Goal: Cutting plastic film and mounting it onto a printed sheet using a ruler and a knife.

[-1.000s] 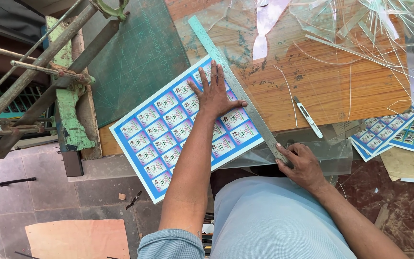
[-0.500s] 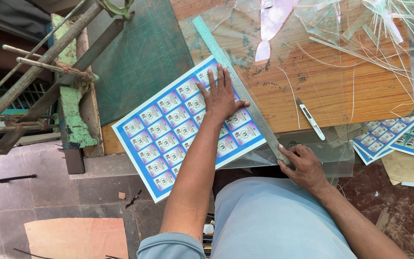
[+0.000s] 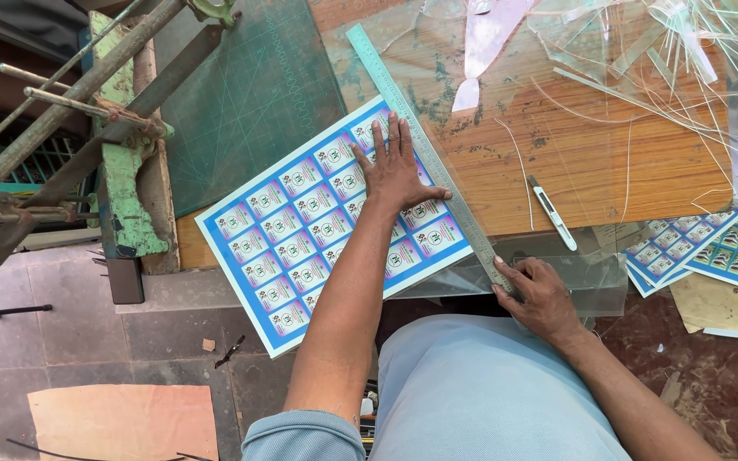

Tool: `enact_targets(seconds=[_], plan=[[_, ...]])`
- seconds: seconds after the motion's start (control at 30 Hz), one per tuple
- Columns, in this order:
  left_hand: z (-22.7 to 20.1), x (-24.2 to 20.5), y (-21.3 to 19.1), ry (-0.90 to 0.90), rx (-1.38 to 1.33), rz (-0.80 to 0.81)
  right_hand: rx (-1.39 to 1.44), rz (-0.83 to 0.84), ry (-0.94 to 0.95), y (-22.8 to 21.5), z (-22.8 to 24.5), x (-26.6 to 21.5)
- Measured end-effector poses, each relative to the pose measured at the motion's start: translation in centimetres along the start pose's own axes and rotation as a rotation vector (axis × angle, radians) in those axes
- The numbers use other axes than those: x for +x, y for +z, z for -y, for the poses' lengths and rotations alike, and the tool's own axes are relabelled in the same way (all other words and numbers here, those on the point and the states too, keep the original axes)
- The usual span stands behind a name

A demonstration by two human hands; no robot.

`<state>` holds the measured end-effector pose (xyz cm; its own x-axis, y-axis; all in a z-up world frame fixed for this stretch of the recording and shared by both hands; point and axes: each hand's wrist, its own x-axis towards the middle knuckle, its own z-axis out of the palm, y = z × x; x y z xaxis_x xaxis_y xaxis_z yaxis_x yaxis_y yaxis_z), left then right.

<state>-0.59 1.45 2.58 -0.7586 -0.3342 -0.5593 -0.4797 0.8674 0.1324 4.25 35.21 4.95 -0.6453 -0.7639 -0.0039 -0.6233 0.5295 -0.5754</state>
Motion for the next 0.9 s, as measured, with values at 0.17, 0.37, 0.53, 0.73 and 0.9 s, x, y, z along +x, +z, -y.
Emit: enact_targets(seconds=[0.17,0.37,0.53,0.73,0.9], plan=[[-0.2,-0.1,0.0,-0.008,0.017,0.022,-0.017,0.02,0.003,-0.8,0.4,0.2],[-0.3,0.0,0.0,-0.007,0.025,0.031,-0.116,-0.028,0.273,-2.1,-2.6,1.2],[-0.3,0.0,-0.2,-0.012,0.027,0.048,-0.346,-0.241,0.281,-4.8,-2.4,4.2],[-0.4,-0.9,-0.5,-0.025,-0.009,0.014,-0.46,-0.154,0.279,-4.5,-2.3,5.4],[-0.6,-1.3,-1.2,-0.036,-0.026,-0.047,-0.159,-0.17,0.458,-4.0,-4.4,7.3]])
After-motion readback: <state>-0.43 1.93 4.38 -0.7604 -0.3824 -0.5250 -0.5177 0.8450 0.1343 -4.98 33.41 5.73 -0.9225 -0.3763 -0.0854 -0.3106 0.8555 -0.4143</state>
